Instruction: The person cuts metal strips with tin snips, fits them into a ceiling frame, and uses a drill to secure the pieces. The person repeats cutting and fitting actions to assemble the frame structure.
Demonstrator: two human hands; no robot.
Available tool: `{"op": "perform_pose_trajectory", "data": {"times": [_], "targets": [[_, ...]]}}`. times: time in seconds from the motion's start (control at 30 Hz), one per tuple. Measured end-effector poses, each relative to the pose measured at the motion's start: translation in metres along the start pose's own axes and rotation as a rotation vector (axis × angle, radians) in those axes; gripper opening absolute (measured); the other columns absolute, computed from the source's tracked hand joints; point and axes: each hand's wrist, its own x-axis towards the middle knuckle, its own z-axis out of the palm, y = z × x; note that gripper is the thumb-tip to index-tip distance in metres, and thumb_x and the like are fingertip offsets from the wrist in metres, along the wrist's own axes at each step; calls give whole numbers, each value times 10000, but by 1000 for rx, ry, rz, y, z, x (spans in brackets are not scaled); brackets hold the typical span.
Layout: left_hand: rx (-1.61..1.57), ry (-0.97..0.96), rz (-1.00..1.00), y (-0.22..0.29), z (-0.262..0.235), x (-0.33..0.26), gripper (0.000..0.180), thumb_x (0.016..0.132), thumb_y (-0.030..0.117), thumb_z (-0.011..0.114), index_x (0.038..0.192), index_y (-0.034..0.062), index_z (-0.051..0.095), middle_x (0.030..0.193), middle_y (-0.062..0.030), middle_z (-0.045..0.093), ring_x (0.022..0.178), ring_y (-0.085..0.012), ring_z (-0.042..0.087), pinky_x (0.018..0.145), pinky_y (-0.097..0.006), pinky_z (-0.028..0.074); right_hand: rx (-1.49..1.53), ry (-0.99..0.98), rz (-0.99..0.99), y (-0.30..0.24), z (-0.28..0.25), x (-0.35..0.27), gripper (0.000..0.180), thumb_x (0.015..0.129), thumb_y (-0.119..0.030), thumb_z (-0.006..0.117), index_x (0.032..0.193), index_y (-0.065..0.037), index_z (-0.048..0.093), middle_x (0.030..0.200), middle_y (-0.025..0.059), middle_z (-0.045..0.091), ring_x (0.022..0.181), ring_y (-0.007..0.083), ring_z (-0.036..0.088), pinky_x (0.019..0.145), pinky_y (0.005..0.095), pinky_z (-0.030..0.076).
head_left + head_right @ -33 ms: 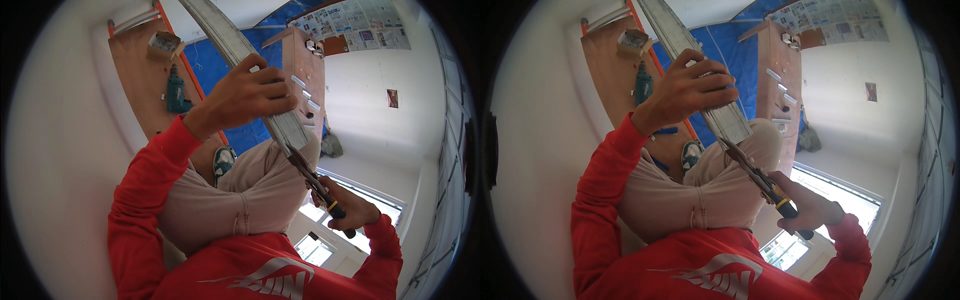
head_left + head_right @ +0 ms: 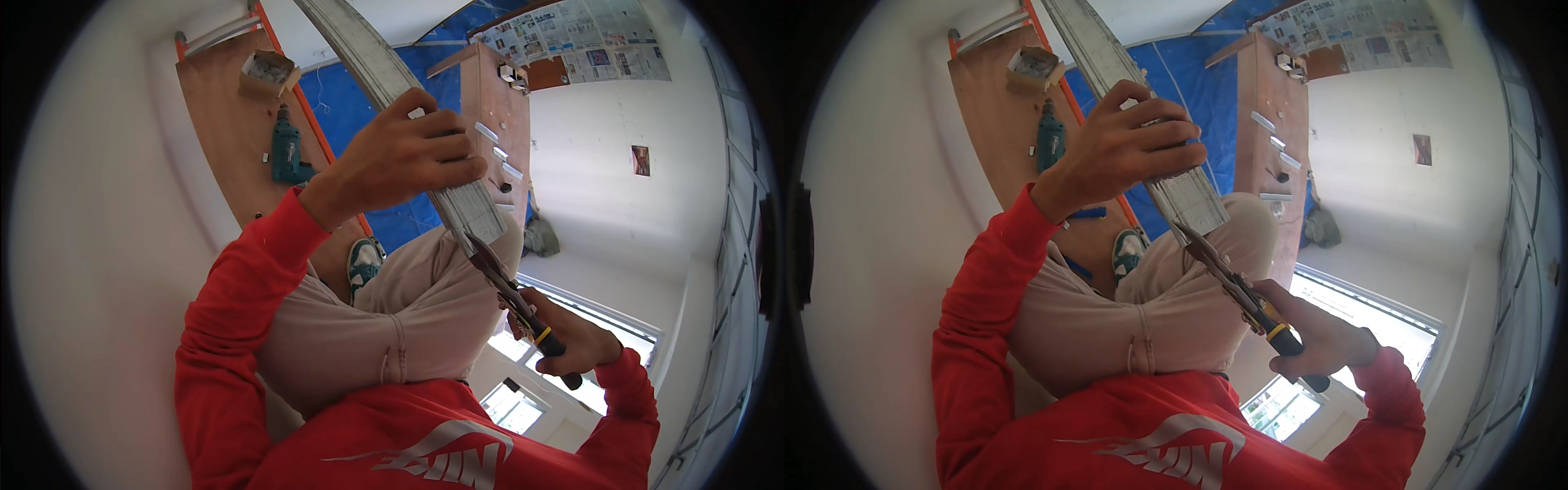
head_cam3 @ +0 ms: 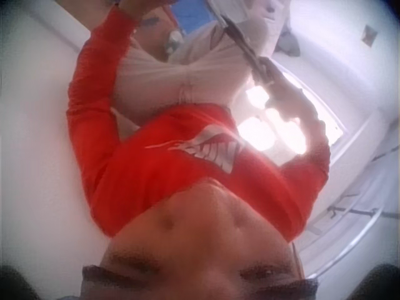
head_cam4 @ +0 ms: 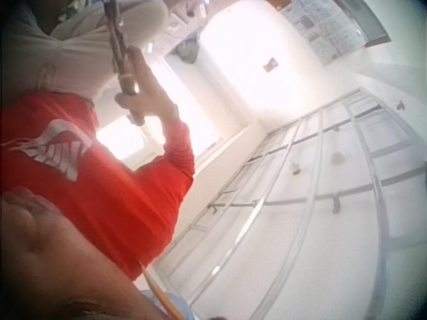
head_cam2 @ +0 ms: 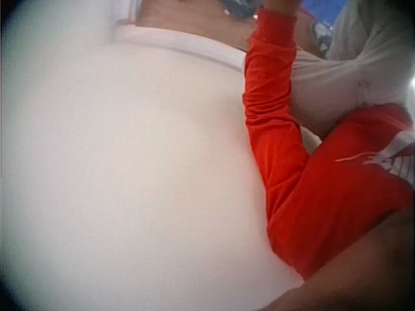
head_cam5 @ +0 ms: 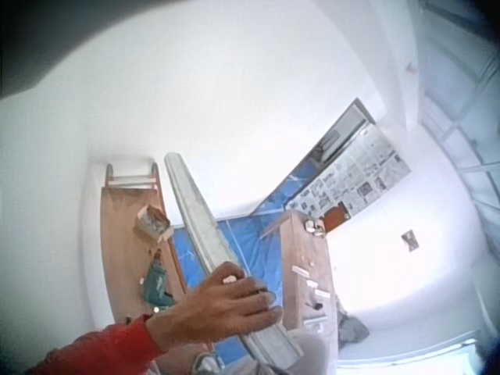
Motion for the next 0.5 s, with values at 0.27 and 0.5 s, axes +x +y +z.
{"op": "perform_pose_trajectory", "data": {"times": [0.27,0.5], "targets": [[9,3,19,0,7,-4,296,843,222,730,1127,290,683,1024,94,676,1087,-122,628,958,-342,495,-226,14,77,-24,-9,1,943,700,-208,752,1494,-7,285,1118,197,619,1000,319,629,913,408,501],[12,-32,65,1,13,-10,232,809,188,722,1029,255,687,1000,77,639,1050,-130,628,911,-338,473,-135,-62,206,-22,-9,11,858,706,-208,752,1427,-2,333,1115,177,625,990,323,621,904,412,497]]}}
